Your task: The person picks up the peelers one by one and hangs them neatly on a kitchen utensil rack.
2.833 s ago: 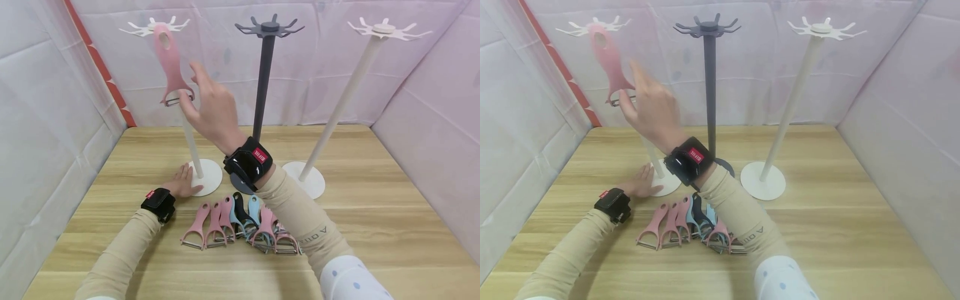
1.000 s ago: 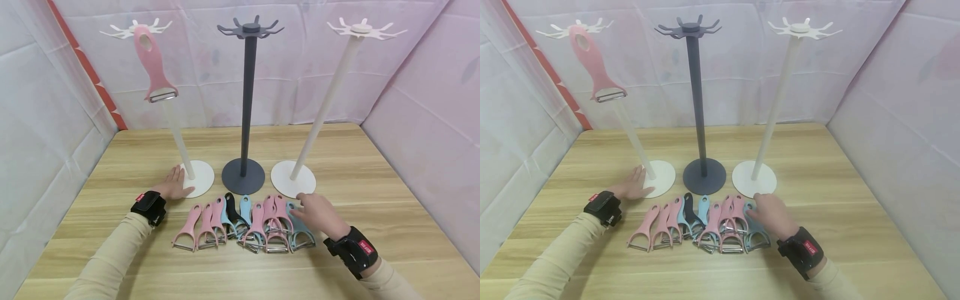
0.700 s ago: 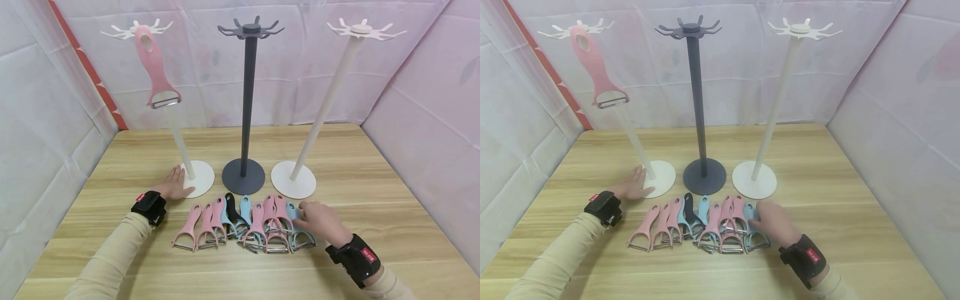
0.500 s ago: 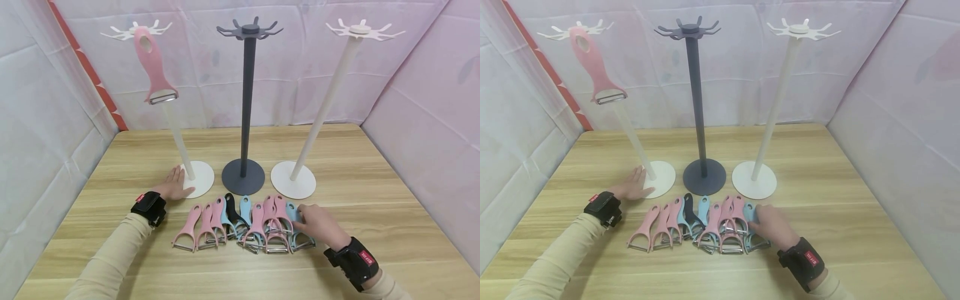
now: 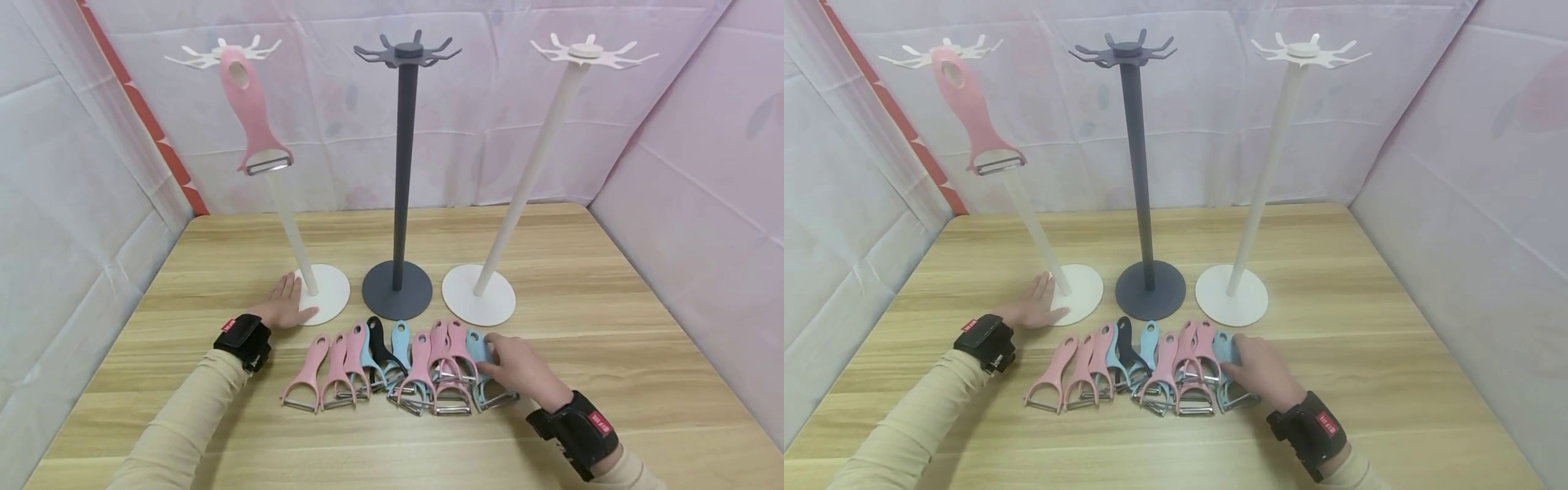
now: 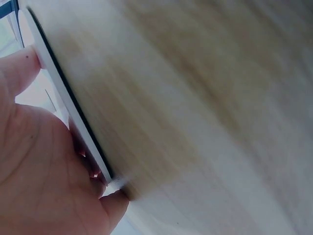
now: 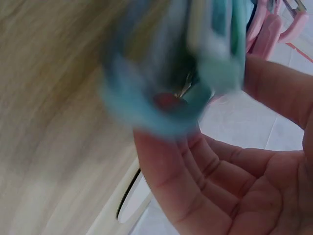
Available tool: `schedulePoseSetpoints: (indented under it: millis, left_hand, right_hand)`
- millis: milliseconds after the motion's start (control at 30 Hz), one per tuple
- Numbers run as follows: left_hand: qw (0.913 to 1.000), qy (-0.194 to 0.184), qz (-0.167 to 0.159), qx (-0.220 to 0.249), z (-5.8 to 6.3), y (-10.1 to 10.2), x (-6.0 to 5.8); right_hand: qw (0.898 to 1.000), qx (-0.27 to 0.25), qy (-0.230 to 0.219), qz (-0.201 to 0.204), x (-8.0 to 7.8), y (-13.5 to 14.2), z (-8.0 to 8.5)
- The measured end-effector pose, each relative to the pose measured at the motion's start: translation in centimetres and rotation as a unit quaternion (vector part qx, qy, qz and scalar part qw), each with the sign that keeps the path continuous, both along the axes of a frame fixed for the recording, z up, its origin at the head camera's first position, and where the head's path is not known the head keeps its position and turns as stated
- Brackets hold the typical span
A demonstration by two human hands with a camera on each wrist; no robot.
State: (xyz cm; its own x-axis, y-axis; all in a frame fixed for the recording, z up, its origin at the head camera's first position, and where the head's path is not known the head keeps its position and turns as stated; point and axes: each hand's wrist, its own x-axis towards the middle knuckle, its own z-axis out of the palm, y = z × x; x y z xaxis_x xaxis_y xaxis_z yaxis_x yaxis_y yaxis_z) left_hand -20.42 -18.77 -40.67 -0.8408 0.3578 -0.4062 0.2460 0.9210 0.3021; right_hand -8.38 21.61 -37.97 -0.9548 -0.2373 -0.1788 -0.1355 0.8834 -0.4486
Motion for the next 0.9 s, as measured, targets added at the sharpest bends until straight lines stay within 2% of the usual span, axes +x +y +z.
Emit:
schedulePoseSetpoints:
  millis: [200,333,500,667,900]
  left_hand:
    - [0.9998,0.018,-0.008,0.009,-1.9,-0.8,-0.8]
    - [0.9995,0.025,-0.010,0.015,-2.8,-1.2,-1.2]
    - [0.9996,0.025,-0.012,0.011,-2.7,-1.1,-1.1]
    - [0.9996,0.026,-0.013,0.002,-2.8,-1.1,-1.2]
    - [0.9997,0.021,-0.008,0.003,-2.7,-1.1,-1.1]
  right_hand:
    - [1.000,-0.005,0.012,0.003,-0.1,0.2,0.1]
    - [0.999,0.027,0.040,0.017,-0.1,0.2,-0.2]
    - [0.993,0.084,0.086,0.020,-0.1,0.0,-0.9]
    - [0.990,0.108,0.090,0.017,0.3,-0.3,-0.8]
    - [0.988,0.091,0.122,0.008,0.3,-0.5,-0.6]
